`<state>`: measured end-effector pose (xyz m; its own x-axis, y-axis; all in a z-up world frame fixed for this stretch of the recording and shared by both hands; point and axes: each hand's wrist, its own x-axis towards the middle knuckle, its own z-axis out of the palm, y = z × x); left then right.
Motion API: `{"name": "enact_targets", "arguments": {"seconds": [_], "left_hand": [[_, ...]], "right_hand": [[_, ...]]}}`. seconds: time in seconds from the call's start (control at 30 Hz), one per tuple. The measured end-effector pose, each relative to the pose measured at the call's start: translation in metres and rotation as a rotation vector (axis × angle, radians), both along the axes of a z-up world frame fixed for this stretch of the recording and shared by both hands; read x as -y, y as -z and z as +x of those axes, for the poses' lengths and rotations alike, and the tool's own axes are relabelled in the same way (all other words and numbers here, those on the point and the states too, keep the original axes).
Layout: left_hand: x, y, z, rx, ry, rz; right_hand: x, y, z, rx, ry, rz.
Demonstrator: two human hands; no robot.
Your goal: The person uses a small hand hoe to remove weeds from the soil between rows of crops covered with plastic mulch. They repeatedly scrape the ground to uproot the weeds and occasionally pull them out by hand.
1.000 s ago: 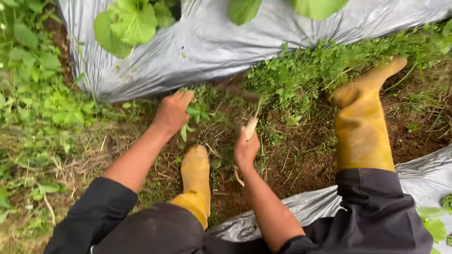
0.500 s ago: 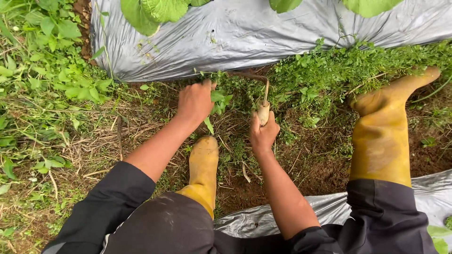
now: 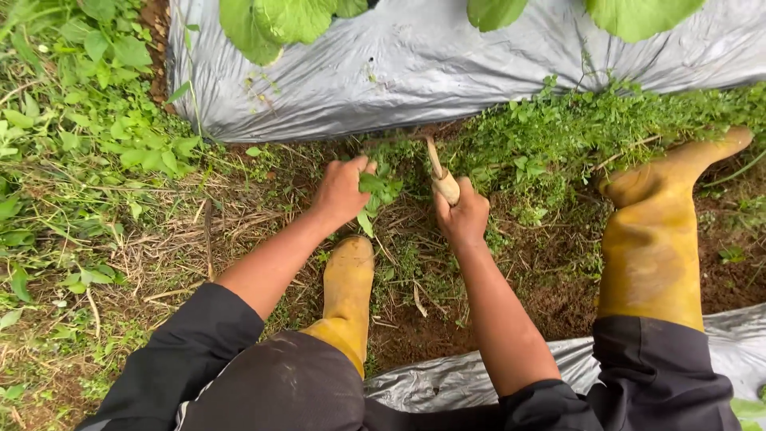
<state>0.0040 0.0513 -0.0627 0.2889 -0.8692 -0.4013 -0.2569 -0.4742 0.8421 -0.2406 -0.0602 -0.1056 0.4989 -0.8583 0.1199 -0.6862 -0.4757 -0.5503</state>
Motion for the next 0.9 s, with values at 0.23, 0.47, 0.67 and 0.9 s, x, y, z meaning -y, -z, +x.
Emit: {"name": "enact_targets", "arguments": {"seconds": [0.23, 0.47, 0.67, 0.9], "left_hand": [[-0.008, -0.013, 0.001, 0.075, 0.043, -0.073], [-0.035, 0.007, -0.012, 0.015, 0.285, 0.361], [0.008, -0.067, 0.01, 0.091, 0.054, 0.314], [-0.004, 0.034, -0.012, 0.492, 0.469, 0.295]], "right_hand": [[-0.004, -0.024, 0.007, 0.037, 0.04, -0.002], [-0.02, -0.001, -0.034, -0.073, 0.12, 0.205], [0.006, -0.038, 0.009, 0.091, 0.155, 0.132], [-0.01, 0.007, -0.054, -0.025, 0.153, 0.2]]}}
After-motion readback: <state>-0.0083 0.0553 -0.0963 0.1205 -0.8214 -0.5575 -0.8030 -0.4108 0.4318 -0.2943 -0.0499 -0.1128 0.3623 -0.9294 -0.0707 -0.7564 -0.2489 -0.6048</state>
